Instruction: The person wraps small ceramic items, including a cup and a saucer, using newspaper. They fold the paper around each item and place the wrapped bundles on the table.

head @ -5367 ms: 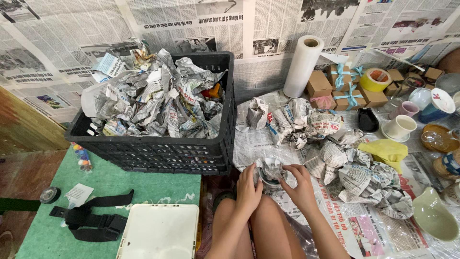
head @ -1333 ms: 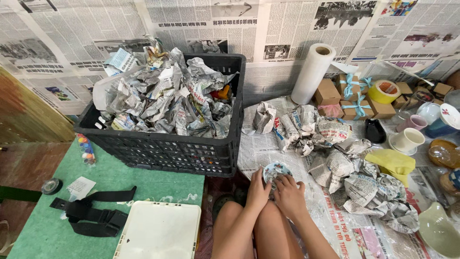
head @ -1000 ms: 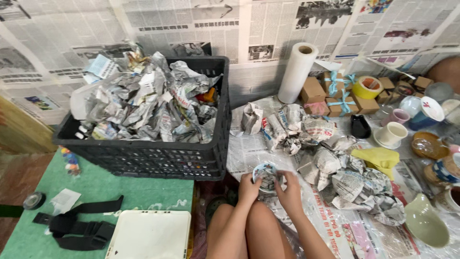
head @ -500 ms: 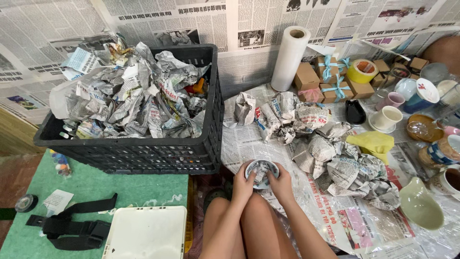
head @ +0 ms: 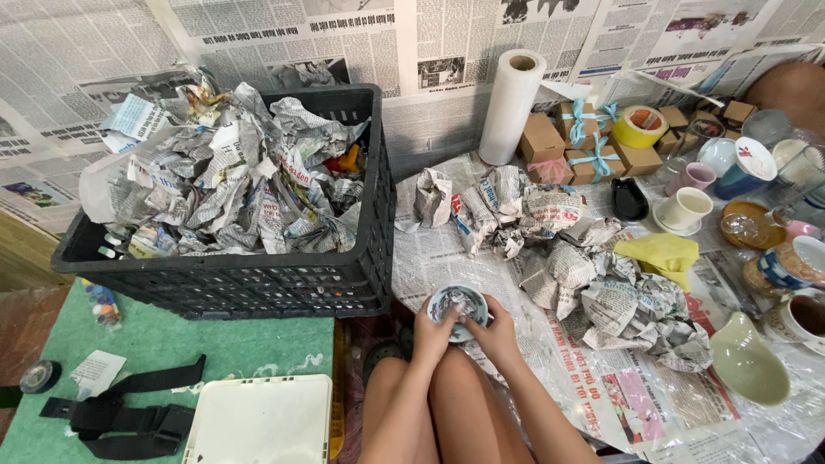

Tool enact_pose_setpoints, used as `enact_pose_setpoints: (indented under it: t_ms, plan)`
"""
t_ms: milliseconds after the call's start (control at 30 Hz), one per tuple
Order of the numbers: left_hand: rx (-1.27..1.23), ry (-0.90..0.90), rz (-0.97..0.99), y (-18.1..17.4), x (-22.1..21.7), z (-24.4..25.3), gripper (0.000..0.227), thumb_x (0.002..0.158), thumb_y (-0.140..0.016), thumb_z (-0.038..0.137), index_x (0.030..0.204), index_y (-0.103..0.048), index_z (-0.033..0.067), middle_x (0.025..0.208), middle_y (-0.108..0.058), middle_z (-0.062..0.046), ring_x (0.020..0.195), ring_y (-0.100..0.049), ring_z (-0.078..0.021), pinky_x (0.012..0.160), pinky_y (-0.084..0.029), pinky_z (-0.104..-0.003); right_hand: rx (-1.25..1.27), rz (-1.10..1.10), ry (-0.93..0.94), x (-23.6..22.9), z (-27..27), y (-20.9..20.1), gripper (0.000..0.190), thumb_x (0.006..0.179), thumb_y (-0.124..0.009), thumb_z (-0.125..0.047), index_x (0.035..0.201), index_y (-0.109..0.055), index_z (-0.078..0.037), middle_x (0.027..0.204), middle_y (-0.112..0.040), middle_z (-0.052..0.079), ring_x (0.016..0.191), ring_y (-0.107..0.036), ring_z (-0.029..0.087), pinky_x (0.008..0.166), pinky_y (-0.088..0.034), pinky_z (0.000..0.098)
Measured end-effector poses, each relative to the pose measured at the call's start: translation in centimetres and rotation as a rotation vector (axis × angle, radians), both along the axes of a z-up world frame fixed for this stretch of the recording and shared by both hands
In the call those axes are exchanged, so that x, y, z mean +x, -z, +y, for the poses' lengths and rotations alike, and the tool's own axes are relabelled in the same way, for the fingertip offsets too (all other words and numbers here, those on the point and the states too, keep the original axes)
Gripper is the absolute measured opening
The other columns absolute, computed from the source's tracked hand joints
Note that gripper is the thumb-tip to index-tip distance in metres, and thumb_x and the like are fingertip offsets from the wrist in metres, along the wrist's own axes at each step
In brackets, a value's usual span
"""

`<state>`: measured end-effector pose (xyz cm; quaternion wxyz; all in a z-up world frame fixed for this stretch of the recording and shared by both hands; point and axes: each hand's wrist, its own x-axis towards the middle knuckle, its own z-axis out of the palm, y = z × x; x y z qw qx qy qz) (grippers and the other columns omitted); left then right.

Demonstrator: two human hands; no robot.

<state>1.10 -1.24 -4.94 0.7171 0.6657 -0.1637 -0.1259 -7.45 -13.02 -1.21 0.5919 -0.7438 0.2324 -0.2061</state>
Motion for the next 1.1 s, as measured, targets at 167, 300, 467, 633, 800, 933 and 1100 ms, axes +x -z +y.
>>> enact_pose_setpoints:
  t_ms: [167,300,467,633,800,933,1100]
  plan:
    - [0.03,-0.055,0.119,0.9,0.4,-0.2,0.037,0.086,-0.078,0.017,0.116,-0.069,-0.0038,0.104,-0.078,-0.014,0.093,-0.072,-0.0185,0.083,-0.057,-0.032,0.244,0.069,-0.036,-0.4,0.1,-0.1,0.05,0.087,-0.075,-0.015,0.134,-0.06,-0.006,0.113,-0.072,0.008,0.092,-0.07,0.016,0.072,-0.059,0.0302]
    - [-0.195,0.018,0.206,2.8,0.3,-0.8,0.047,0.094,-0.071,0.022,0.134,-0.057,0.001,0.123,-0.069,-0.014,0.11,-0.066,-0.0169,0.093,-0.054,-0.03,0.376,0.056,0.089,-0.6,-1.2,1.4,0.044,0.09,-0.068,-0.013,0.132,-0.059,-0.004,0.12,-0.066,0.01,0.093,-0.072,0.021,0.064,-0.063,0.0341]
    - [0.009,0.053,0.028,4.4,0.4,-0.7,0.05,0.097,-0.068,0.022,0.14,-0.056,0.0005,0.133,-0.066,-0.014,0.119,-0.065,-0.02,0.097,-0.054,-0.031,0.35,0.092,0.217,-0.8,-3.7,4.9,0.036,0.094,-0.067,-0.014,0.123,-0.065,0.006,0.116,-0.068,0.017,0.08,-0.074,0.026,0.061,-0.063,0.037]
    - [0.105,0.088,0.019,4.8,-0.2,-1.1,0.05,0.096,-0.069,0.023,0.139,-0.057,0.0007,0.126,-0.072,-0.017,0.114,-0.07,-0.0242,0.095,-0.055,-0.034,0.466,0.11,0.204,-0.8,-5.3,7.7,0.039,0.096,-0.065,-0.019,0.12,-0.062,0.012,0.108,-0.064,0.019,0.071,-0.075,0.028,0.059,-0.067,0.0417]
    - [0.159,0.111,-0.024,4.3,-0.4,-0.9,0.054,0.098,-0.068,0.025,0.144,-0.054,0.0018,0.131,-0.069,-0.019,0.121,-0.068,-0.0265,0.1,-0.054,-0.035,0.427,0.223,0.229,-0.7,-6.4,9.4,0.047,0.099,-0.061,-0.03,0.131,-0.058,0.004,0.098,-0.069,0.023,0.068,-0.072,0.03,0.057,-0.064,0.0432]
    - [0.238,0.106,-0.222,0.4,-0.6,1.0,0.055,0.097,-0.068,0.021,0.145,-0.051,0.0006,0.138,-0.061,-0.02,0.128,-0.059,-0.0327,0.106,-0.047,-0.039,-0.249,0.244,0.19,-1.6,-7.3,7.7,0.045,0.102,-0.063,-0.032,0.135,-0.063,-0.001,0.108,-0.07,0.017,0.083,-0.072,0.028,0.073,-0.058,0.0394]
    - [0.292,0.341,-0.187,-11.5,0.4,8.5,0.042,0.1,-0.062,0.019,0.138,-0.057,0.0028,0.134,-0.066,-0.013,0.124,-0.064,-0.0253,0.104,-0.049,-0.036,-0.447,0.114,0.265,-1.5,-4.8,-3.3,0.046,0.098,-0.066,-0.026,0.137,-0.057,-0.002,0.117,-0.061,0.019,0.093,-0.064,0.029,0.078,-0.054,0.0411]
